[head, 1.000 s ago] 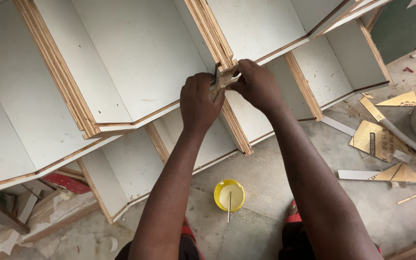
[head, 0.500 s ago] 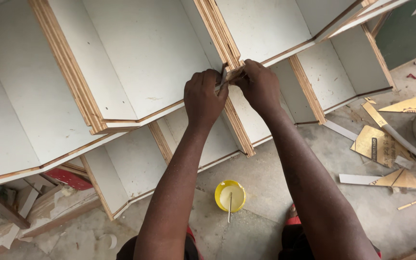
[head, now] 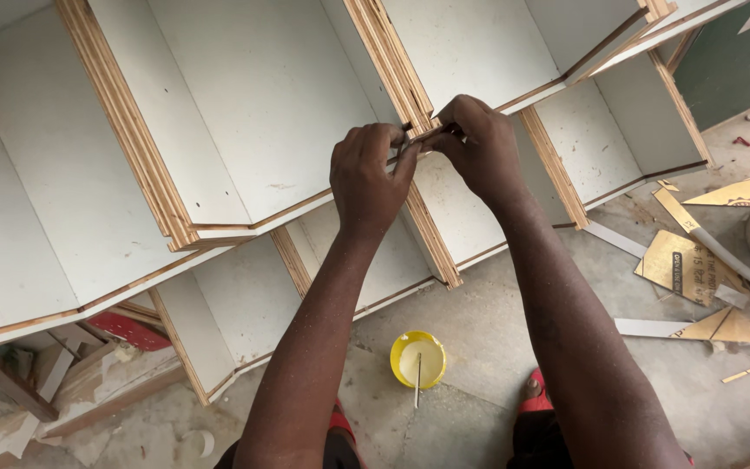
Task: The person applies glue to a small white strip using a brush and then attaches it to the edge of a wooden shelf. They press the strip firmly into place and continue attaching similar strips to other edges of the furniture.
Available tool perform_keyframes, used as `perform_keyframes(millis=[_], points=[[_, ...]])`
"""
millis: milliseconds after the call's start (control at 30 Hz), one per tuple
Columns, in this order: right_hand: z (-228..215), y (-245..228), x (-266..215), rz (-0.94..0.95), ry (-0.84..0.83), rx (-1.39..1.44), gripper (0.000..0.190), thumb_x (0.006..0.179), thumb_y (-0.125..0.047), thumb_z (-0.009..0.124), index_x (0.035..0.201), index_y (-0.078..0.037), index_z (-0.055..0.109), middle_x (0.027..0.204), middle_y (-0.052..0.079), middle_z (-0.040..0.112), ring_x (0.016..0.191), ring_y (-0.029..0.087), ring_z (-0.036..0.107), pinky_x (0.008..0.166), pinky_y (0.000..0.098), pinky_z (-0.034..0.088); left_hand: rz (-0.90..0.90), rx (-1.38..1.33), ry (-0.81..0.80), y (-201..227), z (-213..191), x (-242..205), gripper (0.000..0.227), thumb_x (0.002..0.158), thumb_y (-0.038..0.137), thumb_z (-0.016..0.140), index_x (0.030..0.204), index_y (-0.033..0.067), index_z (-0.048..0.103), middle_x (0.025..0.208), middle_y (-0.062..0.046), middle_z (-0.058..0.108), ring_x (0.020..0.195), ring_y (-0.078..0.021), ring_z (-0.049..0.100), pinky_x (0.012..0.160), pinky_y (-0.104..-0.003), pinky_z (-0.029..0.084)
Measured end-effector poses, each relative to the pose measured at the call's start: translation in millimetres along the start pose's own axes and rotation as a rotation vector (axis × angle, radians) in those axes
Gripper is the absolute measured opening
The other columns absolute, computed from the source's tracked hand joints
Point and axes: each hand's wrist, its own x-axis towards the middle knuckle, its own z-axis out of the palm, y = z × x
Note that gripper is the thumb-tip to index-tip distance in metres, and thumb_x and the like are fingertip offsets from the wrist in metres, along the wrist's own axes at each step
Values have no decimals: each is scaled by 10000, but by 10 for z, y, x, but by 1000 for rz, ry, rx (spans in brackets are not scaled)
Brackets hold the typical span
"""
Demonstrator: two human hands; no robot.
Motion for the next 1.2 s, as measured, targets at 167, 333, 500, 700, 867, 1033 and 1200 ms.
perform_keyframes(millis=[167,333,500,700,867,1033,1200], points=[[8,-52,-4,-31,24,-60,296,911,-107,867,935,-45,578,879,77,691,800,160,738,623,308,582,-20,4,-14,15,-10,-13,292,886,153,850,993,144,579,900,39,671,877,-148,662,842,-398,492],[-229,-231,41,14,-88,4,221,907,-67,835,1003,-29,639,908,80,726,831,170,748,677,308,599,-29,-35,12,111,-94,31,315,850,194,859,1001,141,588,900,37,676,862,-156,661,824,-401,490],[-279,-284,57,26,-74,154,158,947,-23,783,1015,-26,641,930,76,735,904,164,770,735,287,633,-25,-20,39,147,-88,51,294,896,208,859,991,153,587,888,42,672,843,-139,654,797,-386,478],[-243,-233,71,-53,-55,29,165,960,-5,778,955,-21,614,916,91,725,875,183,775,690,309,627,6,-18,28,92,-53,50,288,920,207,843,979,148,567,886,34,654,833,-148,639,785,-383,474],[-241,-307,66,-54,-35,-8,157,966,-8,764,959,-7,607,919,101,724,873,200,773,682,325,619,13,-1,18,94,-73,63,283,927,208,837,976,147,565,877,37,651,837,-148,646,784,-382,475],[-366,-406,81,-17,-108,42,147,949,-58,784,988,-12,650,896,93,748,841,180,766,678,309,613,-1,0,27,141,-132,71,280,906,226,835,1003,142,587,895,36,675,849,-145,665,789,-383,481],[-355,-395,91,31,-90,20,128,972,-94,784,980,-18,682,841,86,755,737,155,735,608,310,565,-12,-2,29,168,-126,65,261,919,219,835,994,152,594,900,42,682,852,-142,665,798,-381,481]])
